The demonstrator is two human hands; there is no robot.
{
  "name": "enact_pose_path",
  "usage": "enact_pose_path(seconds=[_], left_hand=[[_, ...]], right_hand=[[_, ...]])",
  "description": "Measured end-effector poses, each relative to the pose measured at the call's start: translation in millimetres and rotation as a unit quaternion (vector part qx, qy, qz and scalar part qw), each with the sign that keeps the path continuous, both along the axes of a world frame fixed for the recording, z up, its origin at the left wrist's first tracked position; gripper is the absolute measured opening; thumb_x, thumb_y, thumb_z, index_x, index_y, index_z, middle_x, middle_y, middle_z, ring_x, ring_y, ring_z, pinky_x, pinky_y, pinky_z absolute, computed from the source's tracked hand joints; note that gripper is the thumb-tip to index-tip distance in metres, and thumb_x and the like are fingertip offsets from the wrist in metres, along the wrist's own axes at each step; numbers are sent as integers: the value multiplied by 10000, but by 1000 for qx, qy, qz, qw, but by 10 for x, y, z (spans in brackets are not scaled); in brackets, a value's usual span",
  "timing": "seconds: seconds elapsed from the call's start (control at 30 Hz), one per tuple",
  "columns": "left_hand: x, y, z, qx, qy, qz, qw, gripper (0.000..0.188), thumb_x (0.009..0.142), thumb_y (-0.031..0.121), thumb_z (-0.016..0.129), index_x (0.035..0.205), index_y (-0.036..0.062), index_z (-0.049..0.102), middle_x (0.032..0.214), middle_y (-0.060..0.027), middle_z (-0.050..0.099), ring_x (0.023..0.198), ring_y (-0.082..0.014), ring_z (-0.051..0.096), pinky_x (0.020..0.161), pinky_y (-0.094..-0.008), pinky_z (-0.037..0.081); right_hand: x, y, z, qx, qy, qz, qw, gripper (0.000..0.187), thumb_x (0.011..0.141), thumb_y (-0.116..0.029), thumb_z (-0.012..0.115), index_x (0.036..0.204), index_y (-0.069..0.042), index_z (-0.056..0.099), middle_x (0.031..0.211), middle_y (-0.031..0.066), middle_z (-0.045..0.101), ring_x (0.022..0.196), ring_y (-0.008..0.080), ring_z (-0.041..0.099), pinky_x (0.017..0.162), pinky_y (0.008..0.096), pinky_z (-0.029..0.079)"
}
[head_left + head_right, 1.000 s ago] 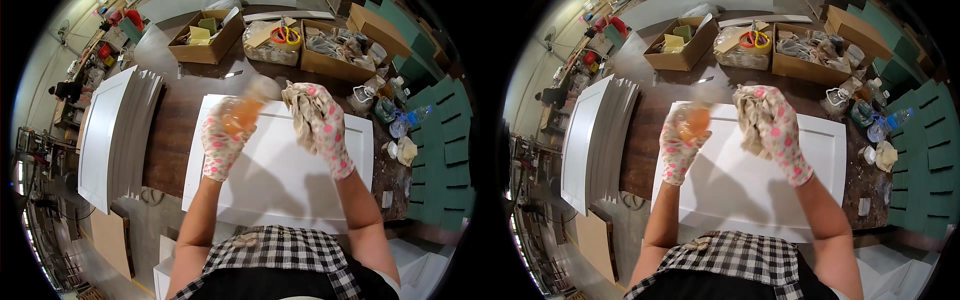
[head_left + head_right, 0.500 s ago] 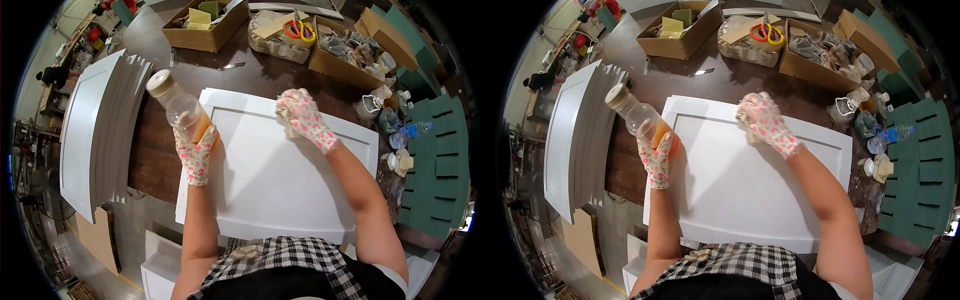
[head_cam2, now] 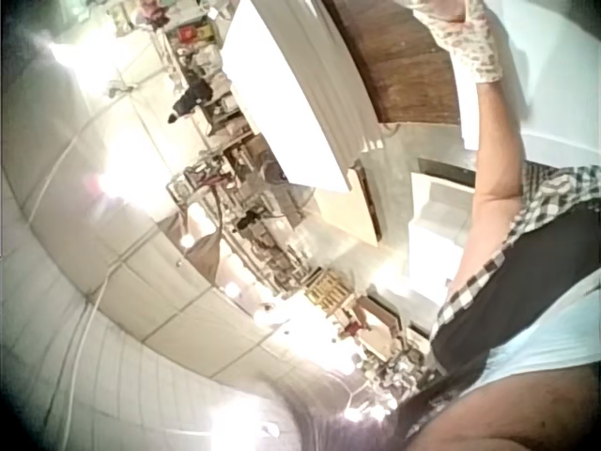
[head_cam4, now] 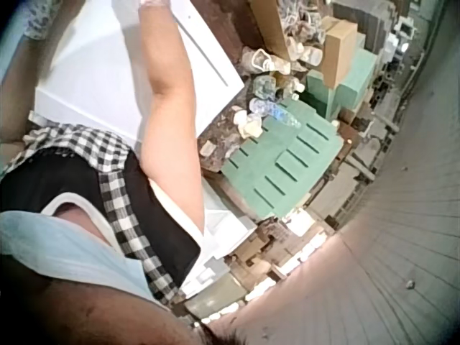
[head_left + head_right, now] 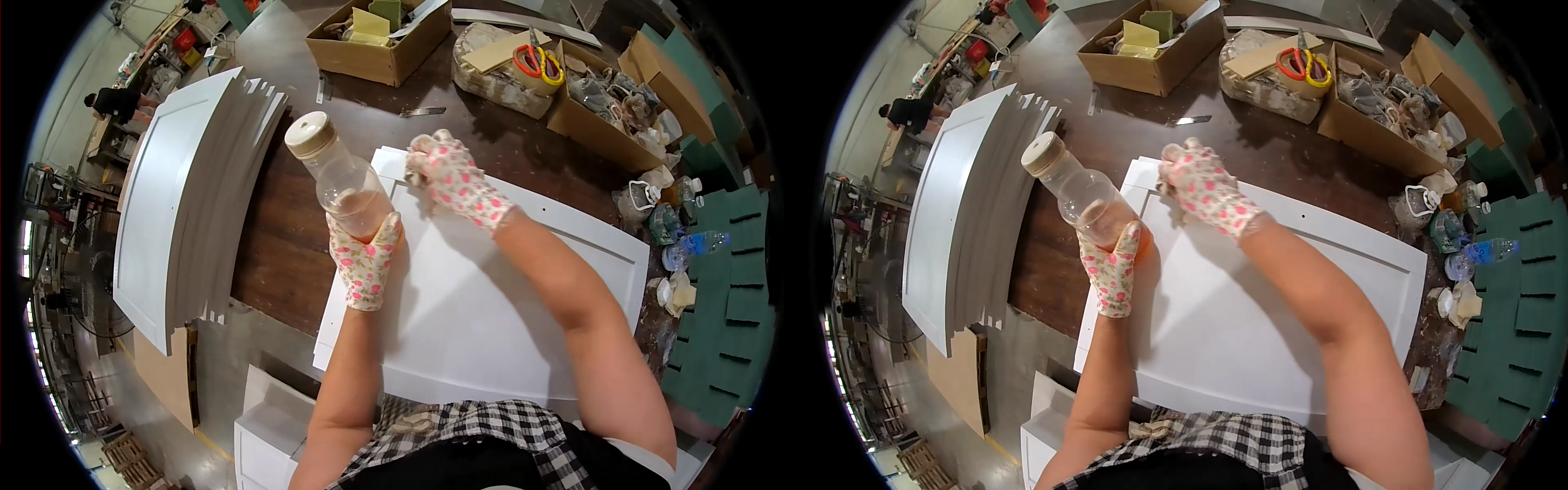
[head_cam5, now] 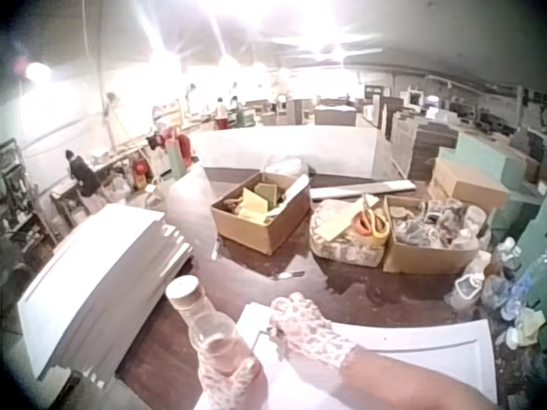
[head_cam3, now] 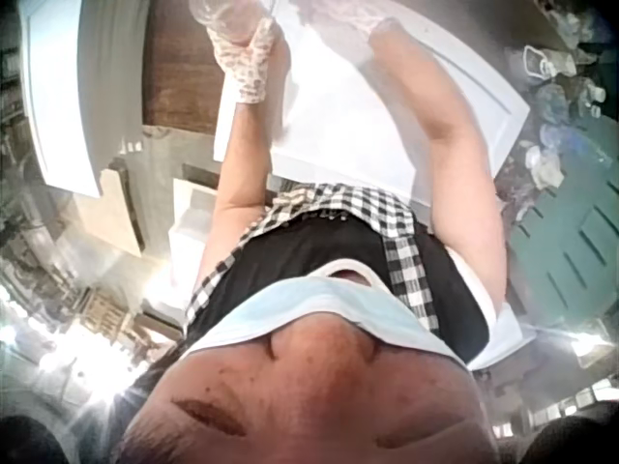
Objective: The person cleans a set of white cabinet doors by hand using a sponge and a cloth, applying liquid from a bottle and wiping the surfaces and edges.
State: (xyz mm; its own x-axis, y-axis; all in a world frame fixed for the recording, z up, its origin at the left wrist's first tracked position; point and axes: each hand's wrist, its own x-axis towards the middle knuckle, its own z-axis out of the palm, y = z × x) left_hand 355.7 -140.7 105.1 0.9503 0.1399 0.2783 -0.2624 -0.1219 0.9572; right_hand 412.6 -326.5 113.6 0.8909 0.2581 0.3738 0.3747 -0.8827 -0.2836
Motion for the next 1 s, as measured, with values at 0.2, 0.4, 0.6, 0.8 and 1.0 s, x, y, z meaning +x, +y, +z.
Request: enact_pose_path(seconds=[0.2,0.4,0.6,0.8,1.0], left_hand=[[-49,-24,109,-46,26,1,999,683,711,212,832,1275,45,486,1169,-104,604,1055,-215,597,921,-343,475],[-73,27,106,-9,25,17,1000,673,710,253,835,1252,47,493,1151,-110,615,1047,-219,612,902,-349,486],[-14,-88,141,-2,12,4,1000,674,713,310,833,1234,45,497,1141,-119,619,1043,-237,617,895,-364,489],[-42,29,114,15,45,21,999,677,710,305,833,1238,45,499,1127,-120,629,1038,-244,624,897,-365,488],[-74,-254,255,-60,2,2,998,574,713,229,825,1166,13,546,1073,-122,638,980,-222,633,858,-350,503]], right_hand=[[-160,11,303,4,107,32,994,136,781,-117,613,910,-130,657,1079,33,563,1075,275,526,899,373,484],[-54,193,275,269,260,-93,923,122,812,-190,603,853,-87,654,864,65,600,912,186,580,734,331,488],[203,161,-32,33,-36,-15,999,137,732,-128,644,861,-84,654,990,42,617,956,284,571,801,383,509],[-460,-382,-223,-2,-77,-25,997,102,770,-148,671,859,-103,654,1048,50,590,950,284,550,859,380,490],[230,401,-107,-56,-35,-40,997,254,692,-128,669,935,-81,612,1013,100,583,963,304,560,790,416,493]])
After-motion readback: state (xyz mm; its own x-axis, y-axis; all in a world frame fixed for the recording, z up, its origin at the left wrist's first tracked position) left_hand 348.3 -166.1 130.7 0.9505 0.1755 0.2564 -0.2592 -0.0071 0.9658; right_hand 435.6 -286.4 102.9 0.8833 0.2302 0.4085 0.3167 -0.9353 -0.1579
